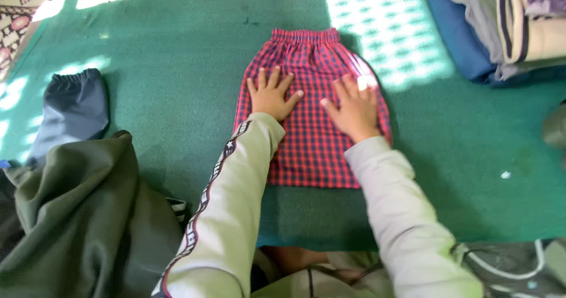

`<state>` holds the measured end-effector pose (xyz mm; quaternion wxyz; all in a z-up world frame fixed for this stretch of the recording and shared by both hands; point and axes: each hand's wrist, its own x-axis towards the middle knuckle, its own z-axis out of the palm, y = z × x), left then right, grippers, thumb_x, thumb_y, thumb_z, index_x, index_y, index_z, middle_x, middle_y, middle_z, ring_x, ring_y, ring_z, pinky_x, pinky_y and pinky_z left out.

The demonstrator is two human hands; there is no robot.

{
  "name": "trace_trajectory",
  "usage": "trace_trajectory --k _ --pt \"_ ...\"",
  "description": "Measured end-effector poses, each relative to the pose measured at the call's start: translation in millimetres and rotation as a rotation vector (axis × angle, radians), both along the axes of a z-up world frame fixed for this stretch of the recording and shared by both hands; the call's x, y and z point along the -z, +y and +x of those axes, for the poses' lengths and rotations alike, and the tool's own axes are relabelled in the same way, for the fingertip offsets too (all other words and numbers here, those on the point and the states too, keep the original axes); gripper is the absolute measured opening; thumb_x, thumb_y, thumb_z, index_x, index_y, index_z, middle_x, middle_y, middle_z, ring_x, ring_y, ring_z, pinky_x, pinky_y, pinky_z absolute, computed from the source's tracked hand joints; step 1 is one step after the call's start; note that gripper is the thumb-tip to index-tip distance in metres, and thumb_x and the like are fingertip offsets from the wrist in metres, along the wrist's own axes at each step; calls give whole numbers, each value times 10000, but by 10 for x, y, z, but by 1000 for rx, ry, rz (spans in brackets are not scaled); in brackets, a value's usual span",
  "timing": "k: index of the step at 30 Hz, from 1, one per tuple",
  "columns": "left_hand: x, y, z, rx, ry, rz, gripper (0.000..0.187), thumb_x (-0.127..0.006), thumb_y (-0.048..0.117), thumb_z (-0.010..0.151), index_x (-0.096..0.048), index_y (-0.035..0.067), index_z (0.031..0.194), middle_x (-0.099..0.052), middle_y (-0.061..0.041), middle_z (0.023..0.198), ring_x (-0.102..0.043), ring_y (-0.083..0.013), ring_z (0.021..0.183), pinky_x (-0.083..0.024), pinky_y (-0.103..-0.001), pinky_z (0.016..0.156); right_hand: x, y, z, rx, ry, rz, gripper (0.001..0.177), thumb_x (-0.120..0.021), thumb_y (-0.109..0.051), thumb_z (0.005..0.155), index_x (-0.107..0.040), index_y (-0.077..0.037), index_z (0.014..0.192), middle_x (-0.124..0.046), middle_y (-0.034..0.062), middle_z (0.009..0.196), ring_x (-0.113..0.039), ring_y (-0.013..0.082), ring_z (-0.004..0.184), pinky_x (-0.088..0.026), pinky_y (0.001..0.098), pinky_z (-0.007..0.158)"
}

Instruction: The person folds a red and blue checkered short, then a pair of dark green sweatpants, and finally a pair of dark grey trousers. Each item is smoothed, folded in half, and then folded again before being placed on a growing stack.

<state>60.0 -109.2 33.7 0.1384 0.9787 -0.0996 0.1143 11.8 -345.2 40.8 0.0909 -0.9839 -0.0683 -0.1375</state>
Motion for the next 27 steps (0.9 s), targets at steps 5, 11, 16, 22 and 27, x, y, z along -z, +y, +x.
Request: trace_trajectory --k 5,11,16,22,27 --pt "-18 267 -31 -79 85 26 723 -433 749 907 -489 350 1506 -273 -57 1676 -102 -406 1553 0 -766 1139 -225 -332 -126 151 135 74 747 -438 -667 978 -429 -190 1552 -384 97 1621 -225 436 1511 -118 696 1173" --pt "90 89 127 -74 -1 78 644 -468 639 987 -506 266 1510 -323 -102 1653 -137 -438 1549 -50 -750 1163 -351 -227 -63 137 56 -42 681 -581 -492 961 -452 -148 1534 -405 126 1605 -267 492 1461 -177 731 1089" --pt "305 -310 474 270 -247 -154 493 -496 415 1083 -541 202 1525 -414 -85 1678 -241 -404 1605 -133 -729 1257 -225 131 453 -249 -172 -58 548 -621 -353 1037 -507 -150 1533 -413 80 1676 -358 345 1559 -306 607 1216" --pt "123 -145 605 91 -6 8 647 -526 602 912 -515 297 1483 -386 7 1601 -162 -433 1516 -19 -812 1114 35 305 846 -224 24 7 628 -485 -542 999 -481 -215 1535 -370 90 1624 -281 339 1502 -180 619 1183" --pt "133 -118 462 125 -26 20 702 -490 645 941 -444 287 1543 -327 -8 1652 -161 -441 1529 -27 -811 1115 -16 236 661 -116 55 7 706 -460 -626 1012 -418 -201 1573 -307 112 1678 -224 378 1550 -142 639 1216"
